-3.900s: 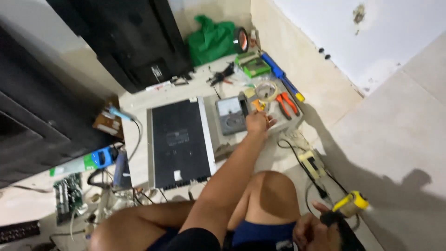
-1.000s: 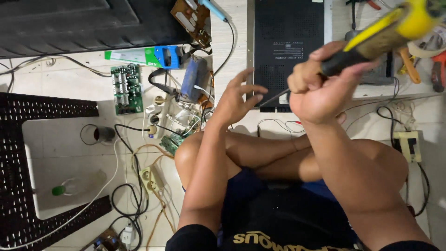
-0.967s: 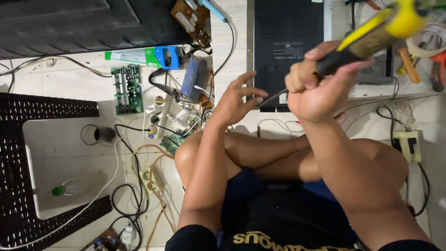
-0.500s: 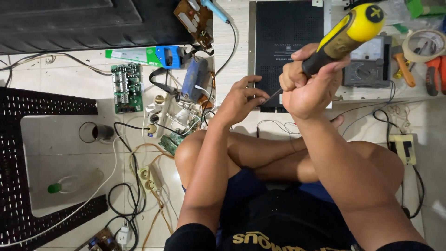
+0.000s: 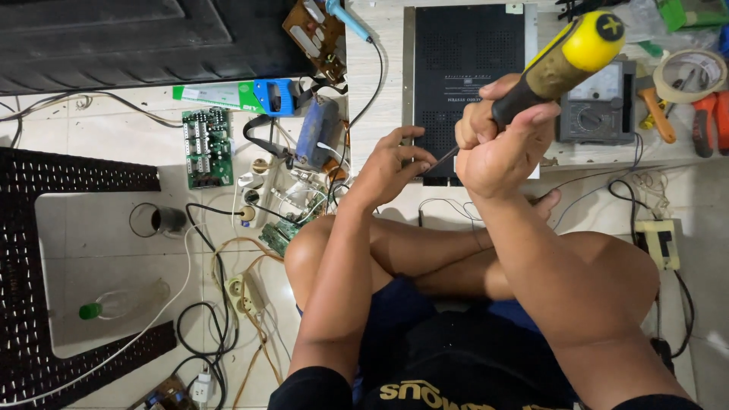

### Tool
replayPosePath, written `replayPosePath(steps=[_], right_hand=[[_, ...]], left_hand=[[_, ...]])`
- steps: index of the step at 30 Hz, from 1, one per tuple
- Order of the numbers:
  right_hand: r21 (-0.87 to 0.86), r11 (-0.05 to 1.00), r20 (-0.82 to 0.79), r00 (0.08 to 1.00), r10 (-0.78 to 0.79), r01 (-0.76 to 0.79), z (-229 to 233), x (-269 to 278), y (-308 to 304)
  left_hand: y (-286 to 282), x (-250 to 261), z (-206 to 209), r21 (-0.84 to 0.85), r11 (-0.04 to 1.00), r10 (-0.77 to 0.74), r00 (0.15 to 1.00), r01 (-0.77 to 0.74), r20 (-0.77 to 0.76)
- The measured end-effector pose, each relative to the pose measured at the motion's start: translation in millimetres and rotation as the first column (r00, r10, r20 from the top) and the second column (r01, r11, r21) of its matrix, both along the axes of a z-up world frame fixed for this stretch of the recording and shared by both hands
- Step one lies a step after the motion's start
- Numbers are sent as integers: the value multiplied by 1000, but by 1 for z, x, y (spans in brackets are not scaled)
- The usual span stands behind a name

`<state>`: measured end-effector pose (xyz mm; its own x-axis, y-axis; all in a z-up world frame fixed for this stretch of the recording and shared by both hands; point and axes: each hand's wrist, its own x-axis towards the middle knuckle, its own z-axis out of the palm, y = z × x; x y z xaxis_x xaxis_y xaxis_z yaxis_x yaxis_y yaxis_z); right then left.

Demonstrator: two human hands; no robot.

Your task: The person sits on the floor and uses a screwdriver to remove screws from a black electronic device. They then use a multimeter to test the internal circuit board of the device.

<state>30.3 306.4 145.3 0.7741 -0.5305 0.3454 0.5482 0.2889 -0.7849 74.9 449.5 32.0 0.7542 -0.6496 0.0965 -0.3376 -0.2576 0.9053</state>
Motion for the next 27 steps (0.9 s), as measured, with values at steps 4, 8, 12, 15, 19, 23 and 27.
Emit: replayPosePath(steps=[4, 8, 12, 15, 19, 23, 27], right_hand=[[0, 998, 26, 998, -58, 58, -7, 4, -1], [-56, 990, 117, 986, -120, 128, -8, 5, -1], [-98, 981, 148, 977, -151, 166, -11, 4, 2], [-122, 992, 136, 989, 51, -34, -17, 1, -7], [10, 833, -6, 833, 553, -552, -19, 9, -35], [-102, 652, 59, 649, 758, -752, -8, 12, -31], [-101, 710, 91, 704, 704, -697, -2, 13, -25]], left_hand=[[0, 1, 1, 19, 1000, -7, 1000, 7, -6], [0, 1, 3, 36, 999, -11, 1000, 11, 16], [3, 1, 2, 28, 999, -34, 999, 34, 26], [4, 2, 1, 49, 998, -33, 999, 33, 8], [4, 3, -7, 39, 999, -33, 995, 29, 99], [4, -1, 0, 33, 997, 56, 981, -63, 185], [9, -15, 38, -216, 975, -5, 980, 49, 199]])
